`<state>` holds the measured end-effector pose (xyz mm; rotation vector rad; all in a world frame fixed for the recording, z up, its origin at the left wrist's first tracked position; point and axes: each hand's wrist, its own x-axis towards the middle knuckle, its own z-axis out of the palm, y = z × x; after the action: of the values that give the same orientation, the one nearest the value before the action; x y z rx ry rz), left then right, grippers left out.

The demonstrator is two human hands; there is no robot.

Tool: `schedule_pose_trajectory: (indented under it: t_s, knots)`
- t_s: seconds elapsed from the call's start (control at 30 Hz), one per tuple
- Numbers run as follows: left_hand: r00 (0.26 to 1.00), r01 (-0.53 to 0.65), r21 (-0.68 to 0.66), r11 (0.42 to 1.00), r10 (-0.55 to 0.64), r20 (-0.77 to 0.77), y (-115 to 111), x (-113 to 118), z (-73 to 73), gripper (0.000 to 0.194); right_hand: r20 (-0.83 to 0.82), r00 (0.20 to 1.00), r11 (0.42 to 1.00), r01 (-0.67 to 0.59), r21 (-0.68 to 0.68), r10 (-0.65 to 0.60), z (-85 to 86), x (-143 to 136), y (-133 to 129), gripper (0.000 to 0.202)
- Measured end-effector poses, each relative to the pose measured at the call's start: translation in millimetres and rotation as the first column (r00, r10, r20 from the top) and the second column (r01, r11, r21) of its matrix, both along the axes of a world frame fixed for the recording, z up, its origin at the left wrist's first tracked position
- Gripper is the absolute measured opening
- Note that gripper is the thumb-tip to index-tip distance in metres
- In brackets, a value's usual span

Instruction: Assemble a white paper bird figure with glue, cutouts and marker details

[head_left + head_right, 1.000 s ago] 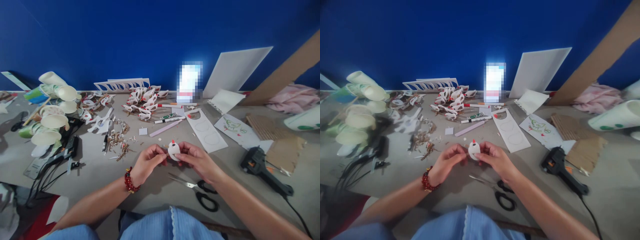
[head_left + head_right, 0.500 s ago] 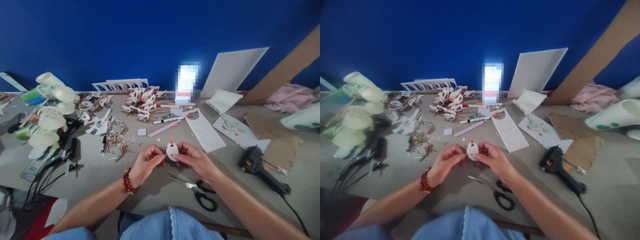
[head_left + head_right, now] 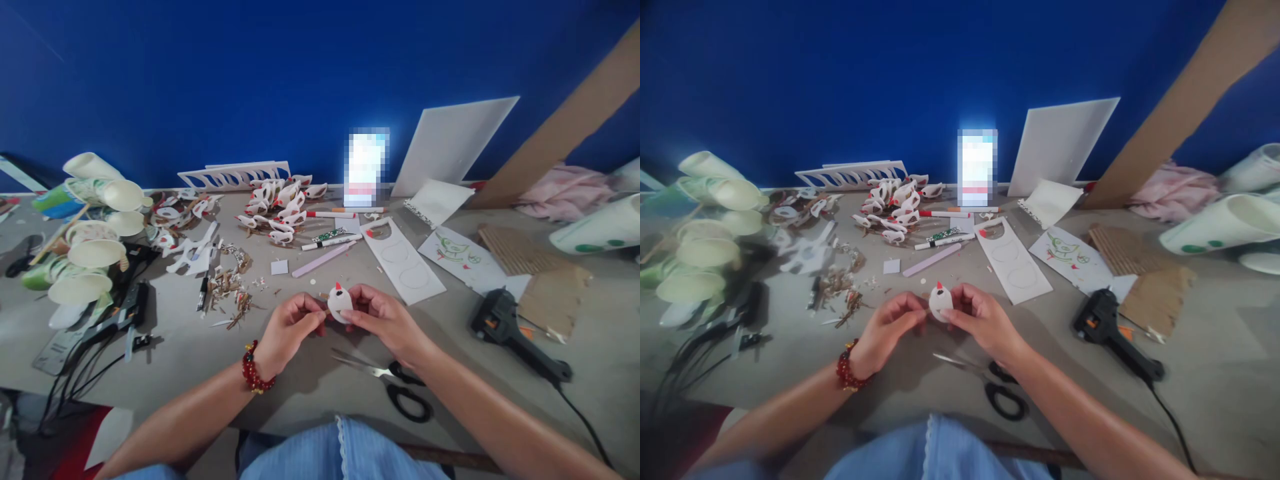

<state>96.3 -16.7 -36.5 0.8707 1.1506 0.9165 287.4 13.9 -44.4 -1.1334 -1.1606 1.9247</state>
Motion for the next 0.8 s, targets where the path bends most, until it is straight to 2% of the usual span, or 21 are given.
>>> schedule_pose_trajectory:
  t_s: [0.37,0.8]
  knots:
    - [0.998,0.006,0.009,1.0,-0.005,-0.066,-0.2,0.4,1.5,0.022,0.016,1.0,1.0,0.009,-0.01,-0.008,4.9,-1.2,-0.8,0.028]
    - [1.0,0.008,0.005,1.0,-0.008,-0.017,0.6,-0.6,-1.1,0.023,0.02,1.0,1.0,0.0,0.019,-0.001,2.5,0.2,-0.7,0.026]
